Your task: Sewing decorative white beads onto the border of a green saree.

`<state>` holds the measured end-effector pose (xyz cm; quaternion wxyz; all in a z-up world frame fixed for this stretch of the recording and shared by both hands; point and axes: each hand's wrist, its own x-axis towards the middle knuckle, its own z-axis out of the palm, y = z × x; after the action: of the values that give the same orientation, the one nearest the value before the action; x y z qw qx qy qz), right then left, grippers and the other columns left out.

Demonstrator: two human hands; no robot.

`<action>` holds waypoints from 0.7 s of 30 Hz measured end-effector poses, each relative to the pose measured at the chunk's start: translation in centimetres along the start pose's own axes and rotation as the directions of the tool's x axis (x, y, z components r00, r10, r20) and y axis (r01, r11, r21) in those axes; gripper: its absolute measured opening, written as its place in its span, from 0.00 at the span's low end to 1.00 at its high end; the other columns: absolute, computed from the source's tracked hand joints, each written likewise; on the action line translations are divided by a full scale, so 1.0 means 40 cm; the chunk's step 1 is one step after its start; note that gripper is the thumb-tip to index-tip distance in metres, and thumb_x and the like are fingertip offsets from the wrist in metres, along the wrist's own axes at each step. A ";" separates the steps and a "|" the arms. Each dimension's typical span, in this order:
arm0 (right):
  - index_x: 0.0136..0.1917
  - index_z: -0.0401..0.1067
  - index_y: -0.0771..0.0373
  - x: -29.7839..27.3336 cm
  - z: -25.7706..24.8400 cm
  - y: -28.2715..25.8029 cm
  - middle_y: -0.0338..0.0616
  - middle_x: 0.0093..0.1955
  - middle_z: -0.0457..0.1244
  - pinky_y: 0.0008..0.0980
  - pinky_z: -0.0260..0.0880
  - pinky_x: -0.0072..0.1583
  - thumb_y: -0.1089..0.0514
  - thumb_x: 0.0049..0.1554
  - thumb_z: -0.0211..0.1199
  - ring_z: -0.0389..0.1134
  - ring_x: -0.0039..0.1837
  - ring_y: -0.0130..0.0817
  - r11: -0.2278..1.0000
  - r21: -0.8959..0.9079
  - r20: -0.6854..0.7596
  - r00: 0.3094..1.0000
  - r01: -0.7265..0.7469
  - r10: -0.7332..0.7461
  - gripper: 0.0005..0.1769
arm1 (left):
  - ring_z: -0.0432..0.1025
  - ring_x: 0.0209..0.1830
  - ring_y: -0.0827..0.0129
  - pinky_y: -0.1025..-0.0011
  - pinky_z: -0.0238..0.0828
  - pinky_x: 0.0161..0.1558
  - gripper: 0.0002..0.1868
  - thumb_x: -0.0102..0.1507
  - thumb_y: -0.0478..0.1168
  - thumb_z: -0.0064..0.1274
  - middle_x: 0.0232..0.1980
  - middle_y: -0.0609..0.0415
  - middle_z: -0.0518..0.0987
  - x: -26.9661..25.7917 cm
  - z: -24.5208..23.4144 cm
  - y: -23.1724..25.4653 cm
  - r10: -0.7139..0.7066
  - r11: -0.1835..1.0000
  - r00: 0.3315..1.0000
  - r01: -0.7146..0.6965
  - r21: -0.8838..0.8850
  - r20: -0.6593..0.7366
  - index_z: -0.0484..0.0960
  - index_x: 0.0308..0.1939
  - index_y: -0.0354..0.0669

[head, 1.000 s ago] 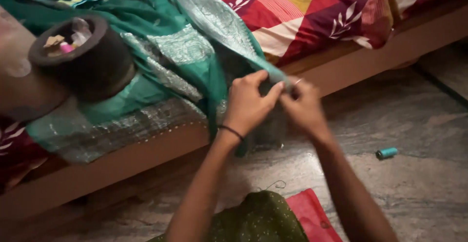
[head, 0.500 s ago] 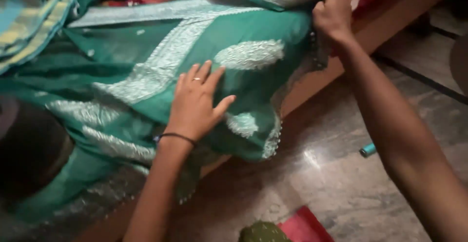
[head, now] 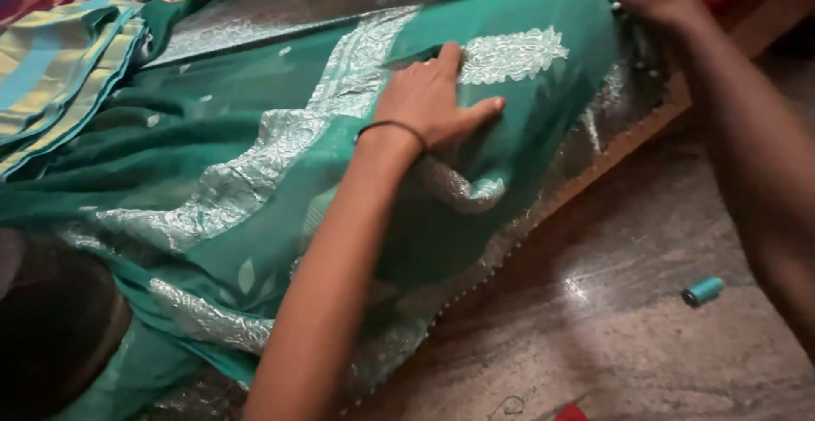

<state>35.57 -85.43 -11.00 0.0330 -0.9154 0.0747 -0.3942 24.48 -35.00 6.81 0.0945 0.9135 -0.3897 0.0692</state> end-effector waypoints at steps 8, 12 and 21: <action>0.46 0.77 0.67 -0.049 -0.197 -0.164 0.59 0.38 0.67 0.53 0.70 0.46 0.59 0.58 0.56 0.69 0.42 0.55 0.997 -0.028 -0.104 0.992 -0.076 0.073 0.12 | 0.68 0.64 0.40 0.51 0.63 0.65 0.56 0.49 0.76 0.58 0.62 0.33 0.74 0.122 0.051 0.043 -0.035 0.999 0.995 0.032 0.036 0.089 0.62 0.72 0.51; 0.53 0.81 0.62 -0.052 -0.232 -0.218 0.59 0.43 0.68 0.56 0.70 0.47 0.57 0.56 0.58 0.70 0.42 0.57 0.995 -0.067 -0.243 0.966 0.072 -0.086 0.16 | 0.66 0.64 0.39 0.50 0.61 0.64 0.56 0.49 0.76 0.59 0.63 0.31 0.73 0.087 0.061 0.047 -0.047 0.996 0.999 0.045 0.076 0.016 0.61 0.72 0.53; 0.57 0.80 0.62 -0.095 -0.302 -0.185 0.61 0.44 0.69 0.55 0.71 0.56 0.60 0.54 0.52 0.70 0.49 0.60 0.991 0.118 -0.088 0.993 -0.063 0.073 0.21 | 0.69 0.62 0.50 0.53 0.63 0.64 0.43 0.61 0.60 0.56 0.60 0.43 0.76 -0.358 -0.052 0.052 0.043 0.978 0.939 0.030 0.208 -0.342 0.63 0.74 0.45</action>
<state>25.02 -77.51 -4.54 0.0958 -0.8897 0.0845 -0.4382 13.04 -25.95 6.22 0.0640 0.8908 -0.3606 0.2690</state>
